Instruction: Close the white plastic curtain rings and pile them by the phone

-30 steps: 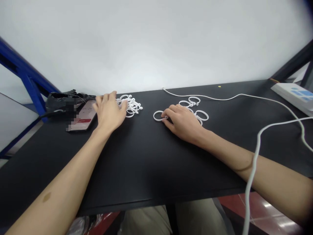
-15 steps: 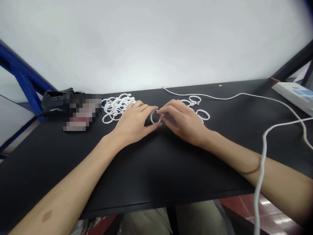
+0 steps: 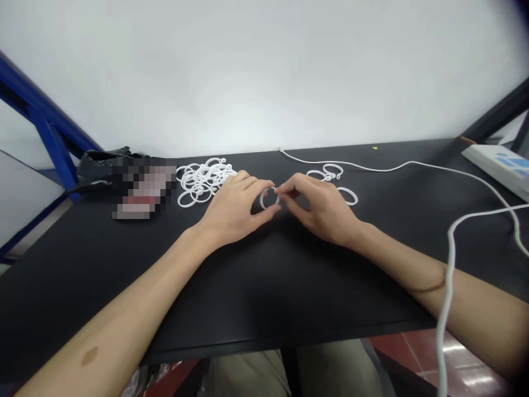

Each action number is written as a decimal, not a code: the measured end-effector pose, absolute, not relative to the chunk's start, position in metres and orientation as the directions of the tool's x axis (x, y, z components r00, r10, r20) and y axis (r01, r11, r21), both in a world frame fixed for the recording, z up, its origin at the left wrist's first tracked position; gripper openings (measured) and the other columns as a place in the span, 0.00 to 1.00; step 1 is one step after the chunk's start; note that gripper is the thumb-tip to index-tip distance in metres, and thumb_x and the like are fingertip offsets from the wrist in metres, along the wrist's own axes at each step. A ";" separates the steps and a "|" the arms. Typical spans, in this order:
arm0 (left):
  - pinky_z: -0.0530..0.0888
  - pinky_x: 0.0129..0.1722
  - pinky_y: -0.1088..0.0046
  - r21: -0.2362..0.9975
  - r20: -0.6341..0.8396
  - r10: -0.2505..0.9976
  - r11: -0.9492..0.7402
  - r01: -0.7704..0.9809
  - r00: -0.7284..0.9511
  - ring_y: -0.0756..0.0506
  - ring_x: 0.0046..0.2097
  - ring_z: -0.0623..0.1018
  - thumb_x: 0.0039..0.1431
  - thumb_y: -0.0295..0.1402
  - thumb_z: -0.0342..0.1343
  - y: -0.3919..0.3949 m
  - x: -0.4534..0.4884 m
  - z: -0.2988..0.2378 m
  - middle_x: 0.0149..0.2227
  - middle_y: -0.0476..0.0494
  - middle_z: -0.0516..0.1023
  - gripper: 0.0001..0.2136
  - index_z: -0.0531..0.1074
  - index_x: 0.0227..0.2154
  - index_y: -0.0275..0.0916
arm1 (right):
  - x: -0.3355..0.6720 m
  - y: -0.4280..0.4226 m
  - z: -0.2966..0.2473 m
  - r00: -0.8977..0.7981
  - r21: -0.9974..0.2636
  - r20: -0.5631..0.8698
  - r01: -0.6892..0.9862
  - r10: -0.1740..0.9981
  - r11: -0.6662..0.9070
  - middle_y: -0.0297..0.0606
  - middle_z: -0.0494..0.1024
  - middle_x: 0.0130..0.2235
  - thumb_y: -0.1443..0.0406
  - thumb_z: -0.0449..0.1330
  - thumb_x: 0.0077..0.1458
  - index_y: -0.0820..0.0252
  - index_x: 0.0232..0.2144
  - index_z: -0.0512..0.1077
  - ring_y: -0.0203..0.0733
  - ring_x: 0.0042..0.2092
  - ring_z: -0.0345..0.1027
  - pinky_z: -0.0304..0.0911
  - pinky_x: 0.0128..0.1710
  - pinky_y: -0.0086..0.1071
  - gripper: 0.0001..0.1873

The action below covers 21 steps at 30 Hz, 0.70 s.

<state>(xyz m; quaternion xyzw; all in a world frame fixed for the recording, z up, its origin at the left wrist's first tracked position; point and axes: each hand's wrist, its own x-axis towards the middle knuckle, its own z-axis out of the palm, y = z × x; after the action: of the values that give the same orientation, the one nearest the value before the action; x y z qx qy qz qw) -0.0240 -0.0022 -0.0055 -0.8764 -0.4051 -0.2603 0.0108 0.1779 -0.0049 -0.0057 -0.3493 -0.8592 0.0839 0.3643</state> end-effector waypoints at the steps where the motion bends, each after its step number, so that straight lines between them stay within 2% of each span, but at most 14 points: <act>1: 0.69 0.46 0.61 0.196 0.463 0.705 -0.673 0.713 0.538 0.42 0.41 0.71 0.62 0.39 0.54 -0.003 -0.024 -0.005 0.40 0.43 0.78 0.12 0.72 0.44 0.38 | 0.178 -0.005 -0.005 -0.486 -0.411 0.565 0.536 0.667 0.738 0.37 0.78 0.36 0.66 0.55 0.61 0.58 0.37 0.70 0.38 0.35 0.72 0.65 0.35 0.32 0.04; 5: 0.69 0.48 0.61 0.197 0.473 0.698 -0.679 0.708 0.538 0.42 0.42 0.71 0.63 0.40 0.53 0.000 -0.026 -0.007 0.41 0.42 0.78 0.14 0.72 0.46 0.37 | 0.177 -0.003 -0.004 -0.470 -0.438 0.545 0.546 0.694 0.714 0.36 0.79 0.37 0.65 0.55 0.63 0.58 0.39 0.71 0.37 0.35 0.72 0.65 0.36 0.31 0.06; 8: 0.68 0.51 0.59 0.187 0.526 0.717 -0.622 0.761 0.457 0.40 0.46 0.71 0.63 0.40 0.52 0.012 -0.038 -0.009 0.43 0.41 0.77 0.17 0.71 0.50 0.37 | 0.183 0.004 -0.006 -0.432 -0.437 0.511 0.614 0.743 0.657 0.38 0.79 0.39 0.63 0.57 0.61 0.58 0.47 0.70 0.40 0.37 0.73 0.66 0.40 0.34 0.12; 10: 0.66 0.52 0.56 0.181 0.582 0.749 -0.497 0.848 0.315 0.38 0.48 0.70 0.63 0.41 0.51 0.023 -0.053 -0.010 0.44 0.39 0.77 0.18 0.71 0.51 0.38 | 0.191 0.012 -0.008 -0.383 -0.369 0.501 0.717 0.776 0.592 0.42 0.78 0.41 0.61 0.59 0.59 0.60 0.51 0.68 0.45 0.41 0.72 0.66 0.44 0.40 0.18; 12: 0.66 0.51 0.53 0.194 0.615 0.776 -0.321 0.927 0.140 0.34 0.50 0.69 0.63 0.43 0.49 0.035 -0.069 -0.012 0.47 0.36 0.76 0.20 0.71 0.53 0.39 | 0.202 0.020 -0.010 -0.351 -0.241 0.481 0.828 0.804 0.506 0.46 0.77 0.42 0.59 0.57 0.60 0.62 0.49 0.71 0.51 0.44 0.70 0.65 0.45 0.45 0.18; 15: 0.66 0.49 0.49 0.218 0.578 0.816 -0.193 0.957 0.033 0.31 0.51 0.69 0.63 0.45 0.46 0.046 -0.089 -0.019 0.49 0.33 0.75 0.22 0.71 0.54 0.40 | 0.217 0.029 -0.013 -0.320 -0.066 0.469 0.917 0.823 0.394 0.51 0.76 0.41 0.55 0.56 0.59 0.64 0.44 0.74 0.56 0.44 0.67 0.64 0.44 0.49 0.19; 17: 0.66 0.48 0.47 0.214 0.518 0.855 -0.159 0.964 0.026 0.29 0.51 0.69 0.63 0.46 0.45 0.050 -0.095 -0.024 0.51 0.31 0.75 0.23 0.72 0.53 0.40 | 0.221 0.031 -0.014 -0.292 -0.028 0.449 0.940 0.845 0.340 0.51 0.76 0.41 0.53 0.56 0.58 0.63 0.43 0.75 0.56 0.44 0.66 0.64 0.44 0.50 0.21; 21: 0.66 0.48 0.43 0.205 0.455 0.890 -0.135 0.969 0.027 0.26 0.52 0.68 0.64 0.49 0.41 0.050 -0.097 -0.030 0.53 0.30 0.74 0.25 0.72 0.53 0.39 | 0.220 0.029 -0.013 -0.271 -0.042 0.366 0.951 0.890 0.306 0.51 0.76 0.43 0.50 0.57 0.57 0.63 0.45 0.76 0.57 0.46 0.66 0.63 0.47 0.50 0.25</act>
<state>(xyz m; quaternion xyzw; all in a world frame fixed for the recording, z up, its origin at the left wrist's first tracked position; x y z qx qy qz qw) -0.0971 0.0501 -0.0298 -0.7121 -0.6528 -0.2455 0.0811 0.2197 0.0294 -0.0133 -0.5814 -0.7916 -0.0932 0.1630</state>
